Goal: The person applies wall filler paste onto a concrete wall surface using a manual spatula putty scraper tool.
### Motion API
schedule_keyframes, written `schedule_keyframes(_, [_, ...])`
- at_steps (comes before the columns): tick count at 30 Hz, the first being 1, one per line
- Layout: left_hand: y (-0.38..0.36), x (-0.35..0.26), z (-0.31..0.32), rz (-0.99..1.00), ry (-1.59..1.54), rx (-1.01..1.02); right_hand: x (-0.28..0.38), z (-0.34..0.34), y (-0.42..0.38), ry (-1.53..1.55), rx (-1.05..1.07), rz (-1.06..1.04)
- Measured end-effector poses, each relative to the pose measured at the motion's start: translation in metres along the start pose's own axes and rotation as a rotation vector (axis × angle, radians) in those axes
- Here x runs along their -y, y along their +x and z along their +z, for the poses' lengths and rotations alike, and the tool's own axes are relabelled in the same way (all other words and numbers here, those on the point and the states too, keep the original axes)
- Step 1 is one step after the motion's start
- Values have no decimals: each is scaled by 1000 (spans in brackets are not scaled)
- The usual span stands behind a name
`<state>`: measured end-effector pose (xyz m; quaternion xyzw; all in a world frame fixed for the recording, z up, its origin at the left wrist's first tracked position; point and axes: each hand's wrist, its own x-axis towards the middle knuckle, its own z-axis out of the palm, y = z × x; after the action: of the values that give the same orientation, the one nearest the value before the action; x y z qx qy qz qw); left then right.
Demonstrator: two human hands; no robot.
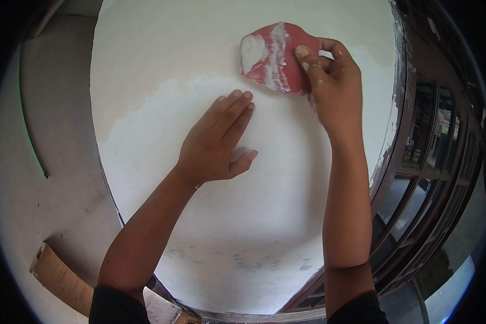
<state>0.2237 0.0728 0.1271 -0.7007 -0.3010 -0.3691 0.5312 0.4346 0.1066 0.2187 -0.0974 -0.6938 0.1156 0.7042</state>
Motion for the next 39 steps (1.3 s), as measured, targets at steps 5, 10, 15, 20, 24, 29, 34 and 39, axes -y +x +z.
schedule_keyframes(5, [0, 1, 0, 1, 4, -1, -20, -8, 9, -422, -144, -104])
schedule_keyframes(10, [1, 0, 2, 27, 5, -46, -14, -36, -7, 84, -286, 68])
schedule_keyframes(15, [0, 1, 0, 14, -11, -19, 3, 1, -3, -126, -69, -2])
schedule_keyframes(20, [0, 2, 1, 4, -12, -29, -24, -36, 5, -370, -322, 17])
schedule_keyframes(24, [0, 0, 1, 1, -12, -16, -33, -77, -4, -382, -418, 94])
schedule_keyframes(29, [0, 1, 1, -8, -19, -15, -19, -67, -2, 172, -367, 83])
schedule_keyframes(34, [-1, 1, 0, -9, 3, -2, -27, -54, 8, -449, -328, 28])
schedule_keyframes(39, [-2, 1, 1, -7, -8, -7, -19, -85, -15, -137, -463, -51])
